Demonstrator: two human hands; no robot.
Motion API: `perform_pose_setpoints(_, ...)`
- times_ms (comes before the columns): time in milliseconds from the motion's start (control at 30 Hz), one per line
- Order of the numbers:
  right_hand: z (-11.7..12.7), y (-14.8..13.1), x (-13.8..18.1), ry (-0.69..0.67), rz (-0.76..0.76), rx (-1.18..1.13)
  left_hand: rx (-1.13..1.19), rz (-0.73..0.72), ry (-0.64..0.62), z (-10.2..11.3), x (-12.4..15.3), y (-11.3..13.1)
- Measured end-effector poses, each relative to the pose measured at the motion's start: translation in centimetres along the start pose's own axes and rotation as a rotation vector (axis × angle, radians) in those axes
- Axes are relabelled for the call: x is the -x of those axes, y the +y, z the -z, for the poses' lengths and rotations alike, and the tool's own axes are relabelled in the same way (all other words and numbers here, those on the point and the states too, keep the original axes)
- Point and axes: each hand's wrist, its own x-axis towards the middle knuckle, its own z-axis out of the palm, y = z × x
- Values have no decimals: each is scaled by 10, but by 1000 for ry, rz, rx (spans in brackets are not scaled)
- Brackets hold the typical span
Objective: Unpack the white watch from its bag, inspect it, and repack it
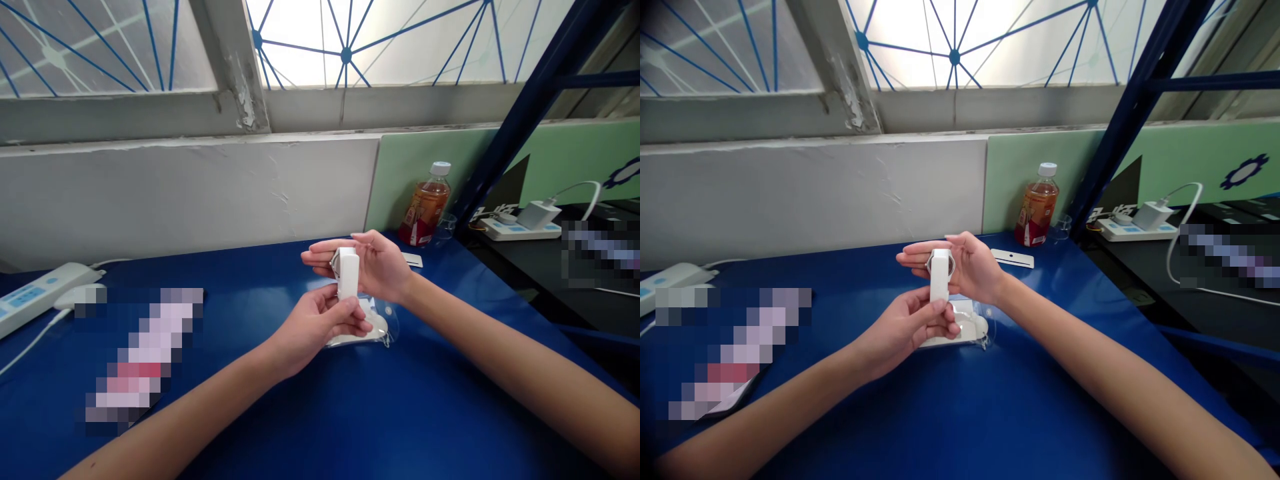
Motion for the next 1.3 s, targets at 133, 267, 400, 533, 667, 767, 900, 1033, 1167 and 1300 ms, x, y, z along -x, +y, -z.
perform_pose_setpoints(133, -4, -6, 4, -71, 0, 33, 22, 52, -35, 1, 1, -3)
perform_pose_setpoints(267, -6, -10, 7, -123, 3, 55, -2, 104, -6, 0, 2, -3)
perform_pose_setpoints(400, -9, -13, 8, -162, -4, 89, -44, 117, -3, 0, 2, 0)
perform_pose_setpoints(533, -11, -16, 9, -167, -18, 134, -53, 123, 0, 0, 2, 0)
perform_pose_setpoints(667, -9, -16, 8, -166, -12, 163, -46, 137, 3, 1, 2, 0)
perform_pose_setpoints(767, -9, -14, 7, -147, 18, 162, -41, 138, 1, 0, 3, 1)
perform_pose_setpoints(900, -10, -12, 7, -126, 18, 156, -46, 139, 9, 0, 3, 1)
perform_pose_setpoints(1033, -10, -11, 8, -142, 6, 127, -52, 135, 5, 0, 3, 1)
perform_pose_setpoints(1167, -11, -9, 8, -122, 8, 102, -51, 134, 19, 0, 3, 0)
perform_pose_setpoints(1300, -13, -6, 4, -49, 3, 128, -41, 136, 19, 0, 2, 1)
